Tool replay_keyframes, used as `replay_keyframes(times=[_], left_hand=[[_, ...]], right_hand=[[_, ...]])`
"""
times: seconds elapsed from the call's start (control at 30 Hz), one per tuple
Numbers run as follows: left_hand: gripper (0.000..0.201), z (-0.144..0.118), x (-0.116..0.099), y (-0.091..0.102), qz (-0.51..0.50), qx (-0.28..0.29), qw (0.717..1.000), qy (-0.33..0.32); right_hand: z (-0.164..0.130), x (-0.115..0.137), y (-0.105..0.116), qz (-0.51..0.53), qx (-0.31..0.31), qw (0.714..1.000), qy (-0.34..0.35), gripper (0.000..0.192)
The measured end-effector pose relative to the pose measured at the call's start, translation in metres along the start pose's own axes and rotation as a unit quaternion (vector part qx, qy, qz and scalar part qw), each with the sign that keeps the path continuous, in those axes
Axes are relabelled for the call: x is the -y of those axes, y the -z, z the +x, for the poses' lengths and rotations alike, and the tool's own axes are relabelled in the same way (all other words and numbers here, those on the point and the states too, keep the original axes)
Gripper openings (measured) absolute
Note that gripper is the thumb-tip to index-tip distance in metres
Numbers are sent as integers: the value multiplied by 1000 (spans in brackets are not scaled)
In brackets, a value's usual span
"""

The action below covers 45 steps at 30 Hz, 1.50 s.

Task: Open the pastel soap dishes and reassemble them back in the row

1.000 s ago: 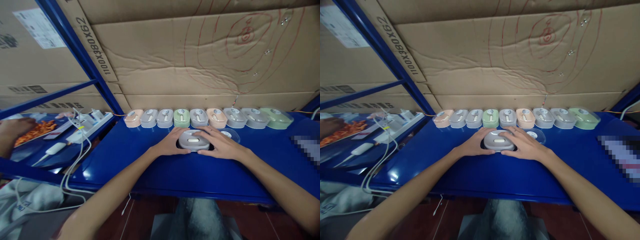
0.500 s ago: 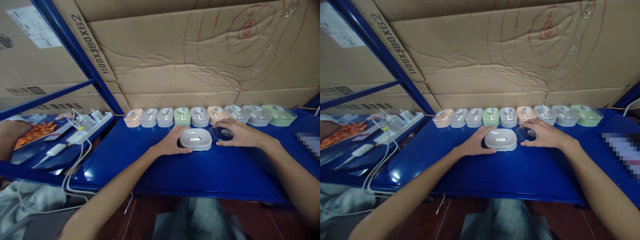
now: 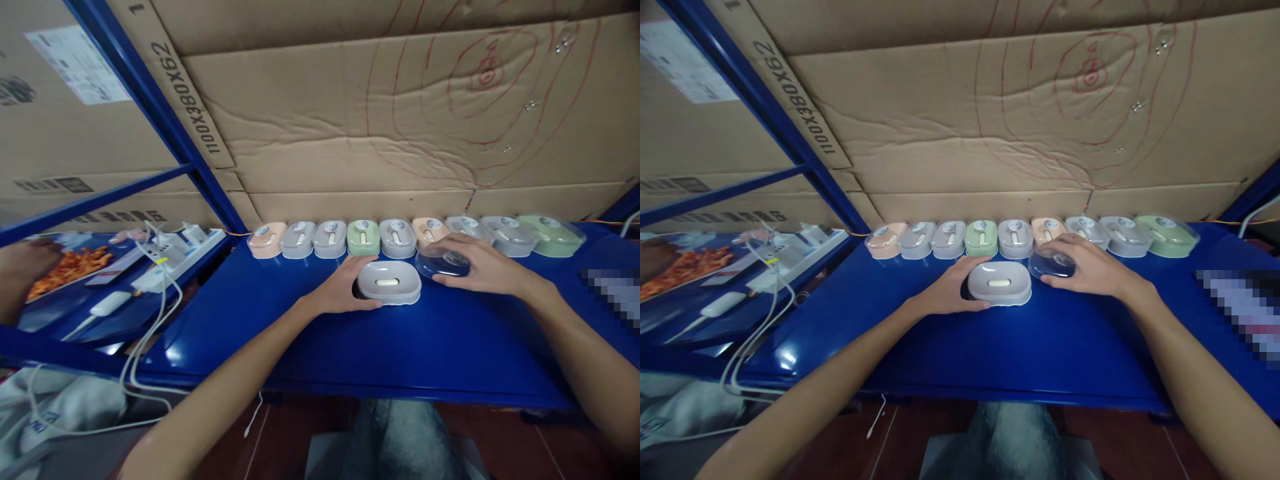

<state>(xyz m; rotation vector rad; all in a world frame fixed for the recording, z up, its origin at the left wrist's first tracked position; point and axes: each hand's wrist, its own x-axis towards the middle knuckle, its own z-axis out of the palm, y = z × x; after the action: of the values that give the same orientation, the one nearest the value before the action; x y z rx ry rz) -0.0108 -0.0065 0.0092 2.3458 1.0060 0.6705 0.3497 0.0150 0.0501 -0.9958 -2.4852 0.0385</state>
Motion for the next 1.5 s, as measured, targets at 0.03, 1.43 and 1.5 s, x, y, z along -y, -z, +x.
replay_keyframes(times=[0.03,1.43,1.5], left_hand=[[105,0,0,0,-1,-1,1000,-1],[121,4,-16,-20,-133,-43,990,31],[121,4,-16,-20,-128,-45,990,29]], right_hand=[[1,4,1,1,-16,1000,-1,53],[21,68,-66,30,-94,989,112,56],[22,68,-66,31,-95,989,111,56]])
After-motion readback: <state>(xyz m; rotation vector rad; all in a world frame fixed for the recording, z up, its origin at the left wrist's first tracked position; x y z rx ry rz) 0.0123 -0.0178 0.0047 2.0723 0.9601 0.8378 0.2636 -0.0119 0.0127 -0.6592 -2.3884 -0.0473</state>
